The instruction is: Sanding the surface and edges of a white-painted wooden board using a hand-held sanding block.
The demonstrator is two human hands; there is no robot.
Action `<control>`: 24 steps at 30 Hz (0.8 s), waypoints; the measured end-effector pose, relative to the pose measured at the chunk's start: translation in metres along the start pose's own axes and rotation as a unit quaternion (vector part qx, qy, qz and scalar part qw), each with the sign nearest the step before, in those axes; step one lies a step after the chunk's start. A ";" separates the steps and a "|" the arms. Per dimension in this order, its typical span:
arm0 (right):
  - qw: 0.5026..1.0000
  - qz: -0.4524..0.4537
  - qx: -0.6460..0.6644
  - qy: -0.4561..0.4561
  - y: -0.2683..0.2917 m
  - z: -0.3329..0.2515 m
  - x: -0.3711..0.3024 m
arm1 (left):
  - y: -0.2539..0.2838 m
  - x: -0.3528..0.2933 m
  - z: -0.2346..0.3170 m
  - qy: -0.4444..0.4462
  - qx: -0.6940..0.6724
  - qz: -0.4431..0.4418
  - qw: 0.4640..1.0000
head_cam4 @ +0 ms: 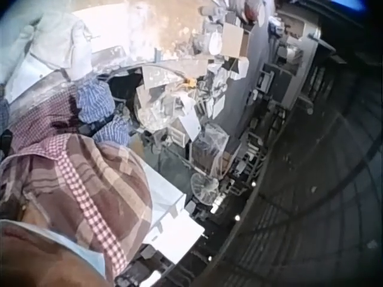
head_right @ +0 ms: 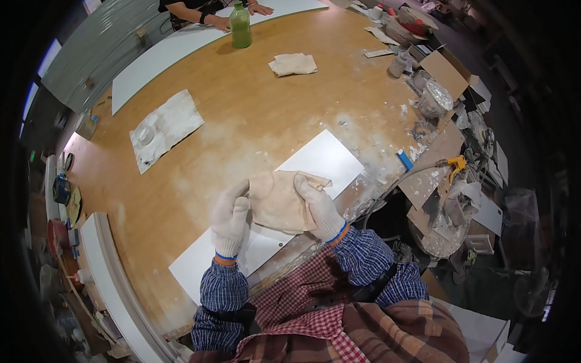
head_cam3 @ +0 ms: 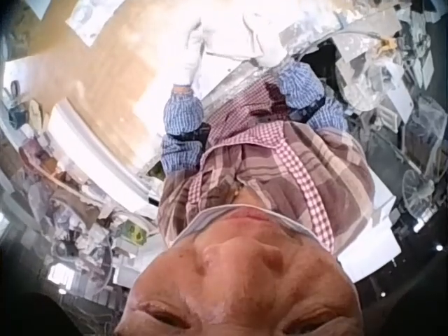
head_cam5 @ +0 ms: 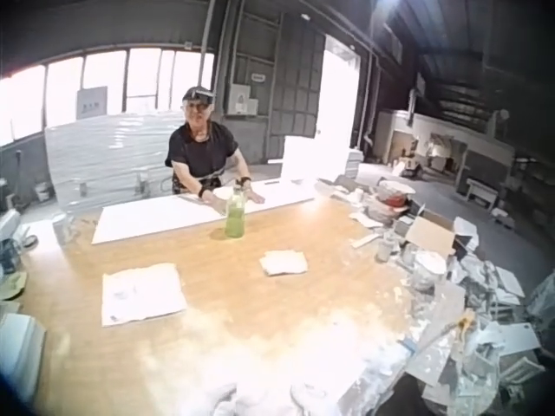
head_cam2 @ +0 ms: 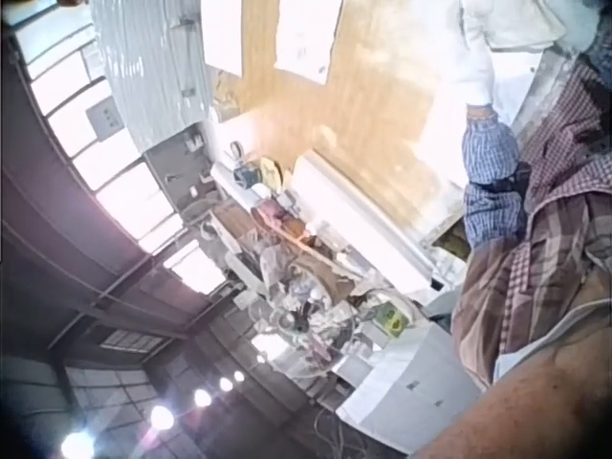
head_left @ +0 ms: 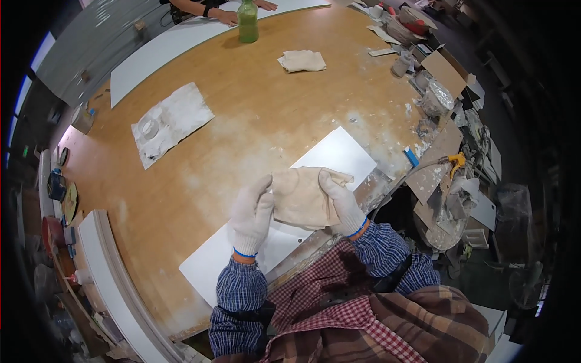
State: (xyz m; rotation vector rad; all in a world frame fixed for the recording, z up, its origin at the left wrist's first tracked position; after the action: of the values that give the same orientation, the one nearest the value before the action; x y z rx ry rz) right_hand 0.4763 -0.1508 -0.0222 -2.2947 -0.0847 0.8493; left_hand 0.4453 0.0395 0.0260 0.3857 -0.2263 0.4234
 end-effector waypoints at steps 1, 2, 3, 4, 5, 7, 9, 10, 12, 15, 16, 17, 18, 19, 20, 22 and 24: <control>1.000 -0.002 -0.001 -0.001 -0.006 0.001 -0.007 | -0.007 -0.003 0.001 0.046 -0.100 -0.043 0.993; 1.000 -0.021 0.012 -0.020 -0.017 0.000 -0.017 | -0.009 -0.004 0.004 0.044 -0.102 -0.046 0.993; 0.998 -0.040 0.024 -0.035 -0.025 0.001 -0.023 | -0.016 -0.008 -0.005 0.139 -0.183 -0.065 0.971; 0.999 -0.034 0.026 -0.019 -0.023 0.003 -0.024 | -0.030 -0.012 -0.009 0.228 -0.263 -0.091 0.933; 0.998 -0.042 -0.039 0.033 -0.021 0.005 -0.021 | -0.033 -0.012 -0.007 0.220 -0.271 -0.106 0.931; 0.983 -0.110 -0.129 0.070 -0.016 0.000 -0.014 | -0.010 -0.015 -0.026 0.257 -0.307 -0.064 0.914; 0.978 -0.110 -0.115 0.135 -0.012 -0.039 -0.014 | 0.009 -0.018 -0.037 0.258 -0.345 -0.013 0.902; 0.971 -0.113 -0.101 0.187 -0.010 -0.064 -0.017 | 0.008 -0.020 -0.043 0.251 -0.350 -0.026 0.902; 0.944 -0.021 -0.211 0.254 -0.010 -0.088 -0.023 | 0.005 -0.021 -0.052 0.223 -0.377 -0.052 0.898; 0.797 -0.112 -0.553 0.215 -0.052 -0.048 -0.029 | 0.000 -0.026 -0.040 0.223 -0.369 -0.073 0.899; 0.749 -0.152 -0.613 0.202 -0.067 -0.029 -0.031 | -0.001 -0.028 -0.040 0.231 -0.365 -0.087 0.898; 0.693 -0.199 -0.667 0.186 -0.078 -0.008 -0.030 | 0.001 -0.025 -0.046 0.241 -0.374 -0.116 0.888; 0.692 -0.207 -0.666 0.187 -0.086 -0.002 -0.034 | 0.005 -0.024 -0.049 0.239 -0.371 -0.109 0.891; 0.750 -0.179 -0.624 0.125 -0.087 0.001 -0.034 | 0.013 -0.020 -0.053 0.240 -0.377 -0.046 0.894; 0.796 -0.155 -0.582 0.065 -0.088 0.007 -0.035 | 0.024 -0.019 -0.054 0.233 -0.384 0.023 0.893; 0.770 -0.152 -0.614 0.082 -0.093 0.002 -0.032 | 0.021 -0.017 -0.048 0.232 -0.366 0.043 0.900; 0.745 -0.152 -0.643 0.094 -0.096 -0.001 -0.020 | 0.016 -0.014 -0.047 0.239 -0.344 0.065 0.906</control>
State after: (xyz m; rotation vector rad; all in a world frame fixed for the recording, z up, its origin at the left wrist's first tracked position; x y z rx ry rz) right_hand 0.4769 -0.0832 0.0489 -3.4243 -1.2780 0.3315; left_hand 0.4321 0.0673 -0.0149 -0.4349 0.0870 0.5255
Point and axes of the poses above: each hand's wrist, its own x-axis towards the middle knuckle, its own y-axis out of the back of the hand, z = x × y, the point moved 9 cm from there along x, towards the middle knuckle, and after that the axes turned 10 degrees about z, right-handed, at the moved point
